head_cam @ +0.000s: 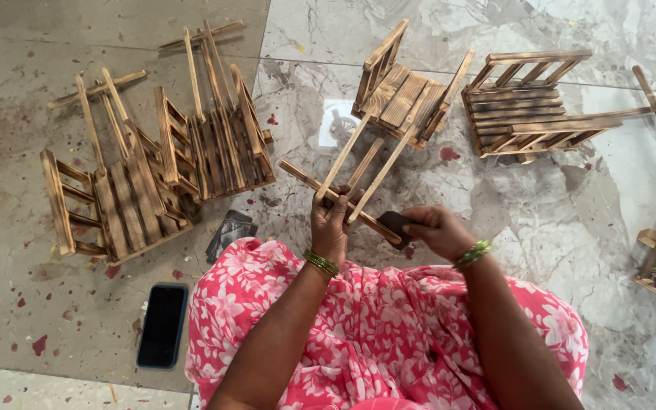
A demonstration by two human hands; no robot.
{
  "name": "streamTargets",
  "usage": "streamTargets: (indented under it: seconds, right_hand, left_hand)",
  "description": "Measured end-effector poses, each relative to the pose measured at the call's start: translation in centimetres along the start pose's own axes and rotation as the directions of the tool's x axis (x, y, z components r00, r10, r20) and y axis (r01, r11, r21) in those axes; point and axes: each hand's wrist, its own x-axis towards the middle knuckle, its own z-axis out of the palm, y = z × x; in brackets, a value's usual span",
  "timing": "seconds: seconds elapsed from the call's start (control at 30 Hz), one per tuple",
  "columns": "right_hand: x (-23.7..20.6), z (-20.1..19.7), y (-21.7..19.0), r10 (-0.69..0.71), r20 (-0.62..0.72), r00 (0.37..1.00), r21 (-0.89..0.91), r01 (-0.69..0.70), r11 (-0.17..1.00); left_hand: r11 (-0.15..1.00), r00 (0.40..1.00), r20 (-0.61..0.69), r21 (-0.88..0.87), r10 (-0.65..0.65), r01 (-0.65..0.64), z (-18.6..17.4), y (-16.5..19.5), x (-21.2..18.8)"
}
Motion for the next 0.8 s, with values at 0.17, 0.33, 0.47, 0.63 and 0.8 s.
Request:
streamTargets:
  seconds: [0.17,0.33,0.47,0.63,0.8]
  right_hand:
    - [1.0,2.6,-0.8,0.135,-0.101,0.986,-0.022,-0.138,0.99]
    - [0.2,-0.1,-0.3,-0.052,0.034,0.998,0.033,0.051,0.998]
    - [0.0,-0.4,0.3,-0.056,0.031,0.998,-0.004,0.057,0.998]
    - [0.8,3.6,-1.0,-0.028,-0.155,0.988,-0.206,-0.005,0.978]
    - [-1.3,4.7,-2.8,-0.663,0.157,0.732,-0.847,0.444,0.291]
  left_hand:
    - [0.999,0.999,-0.002,0.027,-0.036,0.036,0.3,0.0,-0.5]
    - [0.999,1.0,-0.019,0.042,-0.019,0.02,-0.1,0.2,0.0]
    - [1.0,1.0,0.018,0.014,0.008,-0.008,-0.2,-0.1,0.0]
    - [0.999,1.0,0.012,0.047,-0.009,0.008,0.2,-0.4,-0.6]
    - [1.0,1.0,-0.028,0.021,-0.015,0.016,0.0,-0.2,0.4]
